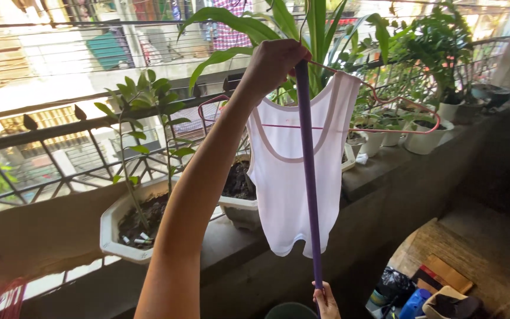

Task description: The person takes clothes from a purple laundry basket, places them on pink hangers, and uses a purple pole to hang them on an overhead line. The person repeats this process for several items, including a white t-shirt and white tank tops.

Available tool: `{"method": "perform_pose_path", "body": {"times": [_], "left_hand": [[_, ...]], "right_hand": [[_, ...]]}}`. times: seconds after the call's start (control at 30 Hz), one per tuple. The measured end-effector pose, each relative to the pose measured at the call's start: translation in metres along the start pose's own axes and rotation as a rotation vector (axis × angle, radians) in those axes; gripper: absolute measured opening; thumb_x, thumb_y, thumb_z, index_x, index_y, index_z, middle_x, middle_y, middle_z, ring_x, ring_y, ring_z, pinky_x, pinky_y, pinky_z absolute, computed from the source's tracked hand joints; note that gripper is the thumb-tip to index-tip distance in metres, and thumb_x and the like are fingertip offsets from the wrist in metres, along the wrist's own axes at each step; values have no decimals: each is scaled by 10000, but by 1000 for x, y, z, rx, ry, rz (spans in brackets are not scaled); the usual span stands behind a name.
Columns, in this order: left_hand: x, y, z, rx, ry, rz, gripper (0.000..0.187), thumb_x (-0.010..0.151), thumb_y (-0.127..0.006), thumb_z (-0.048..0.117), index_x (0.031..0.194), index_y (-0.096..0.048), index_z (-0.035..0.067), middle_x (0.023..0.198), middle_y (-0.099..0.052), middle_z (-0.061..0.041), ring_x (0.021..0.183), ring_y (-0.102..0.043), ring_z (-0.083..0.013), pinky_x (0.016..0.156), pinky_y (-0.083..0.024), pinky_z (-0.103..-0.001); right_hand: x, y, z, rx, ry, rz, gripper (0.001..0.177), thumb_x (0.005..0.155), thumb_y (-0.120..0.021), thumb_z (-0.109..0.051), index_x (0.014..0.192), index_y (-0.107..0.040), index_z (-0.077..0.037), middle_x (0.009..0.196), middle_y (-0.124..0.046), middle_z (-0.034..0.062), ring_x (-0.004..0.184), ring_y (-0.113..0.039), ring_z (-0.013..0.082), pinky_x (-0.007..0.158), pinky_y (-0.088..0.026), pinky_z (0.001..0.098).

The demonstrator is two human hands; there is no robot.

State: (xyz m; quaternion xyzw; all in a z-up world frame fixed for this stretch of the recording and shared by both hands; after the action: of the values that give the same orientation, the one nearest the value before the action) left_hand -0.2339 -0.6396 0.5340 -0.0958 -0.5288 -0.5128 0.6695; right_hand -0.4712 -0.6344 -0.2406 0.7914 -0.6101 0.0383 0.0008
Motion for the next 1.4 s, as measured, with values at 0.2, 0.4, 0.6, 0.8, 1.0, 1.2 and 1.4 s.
{"method": "perform_pose_path", "body": {"times": [0.2, 0.4, 0.6, 0.8, 1.0, 1.2, 1.4], "left_hand": [[37, -35, 6, 417, -227, -25, 579, 1002, -289, 636, 1329, -511, 212, 1326, -545, -17, 1218, -423, -216, 912, -451, -440], [48, -32, 9, 538, -291, 280, 451, 970, -714, 369, 1331, -547, 157, 1438, -461, -111, 1326, -414, -355, 938, -523, -596], [35, -40, -28, 543, -301, 230, 213, 971, -637, 327, 990, -733, 137, 1248, -583, -70, 1205, -447, -301, 847, -505, -521], [35, -33, -51, 569, -179, 123, 186, 963, -656, 309, 968, -749, 148, 1312, -577, -74, 1234, -435, -287, 943, -482, -514], [27, -17, -71, 648, -171, 115, 162, 964, -629, 305, 992, -747, 198, 1249, -571, -45, 1220, -500, -300, 920, -511, -465], [12, 8, -82, 666, -73, 43, 194, 969, -610, 292, 1022, -765, 188, 1284, -557, -101, 1267, -470, -329, 940, -492, -468], [-3, 40, -98, 724, -17, 8, 215, 967, -624, 319, 1058, -762, 181, 1332, -542, -103, 1293, -450, -325, 958, -491, -467]], "right_hand": [[25, 30, -58, -82, 151, 147, 451, 933, -573, -488, 1208, -672, -144, 745, -624, 62, 648, -618, 134, 696, -555, 271], [57, 37, -201, 37, 253, 234, 299, 1014, -570, -343, 1195, -618, -110, 789, -595, 55, 647, -557, 117, 625, -540, 279], [96, 51, -326, -2, 389, 249, 335, 1014, -550, -364, 1166, -597, -69, 664, -591, 114, 594, -593, 143, 555, -570, 289], [148, 70, -432, -45, 436, 297, 322, 1023, -554, -401, 1115, -611, -98, 640, -527, 73, 472, -457, 117, 456, -451, 256], [225, 107, -503, -42, 534, 421, 378, 928, -693, -248, 1188, -523, -32, 567, -547, 91, 381, -502, 157, 347, -453, 297], [232, 94, -610, -84, 580, 512, 368, 791, -646, -71, 1145, -551, -35, 537, -569, 128, 339, -496, 207, 321, -385, 295], [248, 81, -709, -86, 705, 504, 339, 833, -685, -114, 1148, -579, -50, 670, -670, 167, 452, -590, 182, 350, -451, 260]]}}
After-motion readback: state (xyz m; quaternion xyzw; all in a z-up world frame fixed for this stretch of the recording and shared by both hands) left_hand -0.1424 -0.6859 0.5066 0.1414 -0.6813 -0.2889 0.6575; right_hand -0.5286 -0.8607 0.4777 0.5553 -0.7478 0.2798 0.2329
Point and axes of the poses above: each hand's wrist, its own x-axis towards the middle knuckle, its own y-axis out of the back of the hand, z = x × y, the point moved 8 cm from there along x, towards the middle knuckle
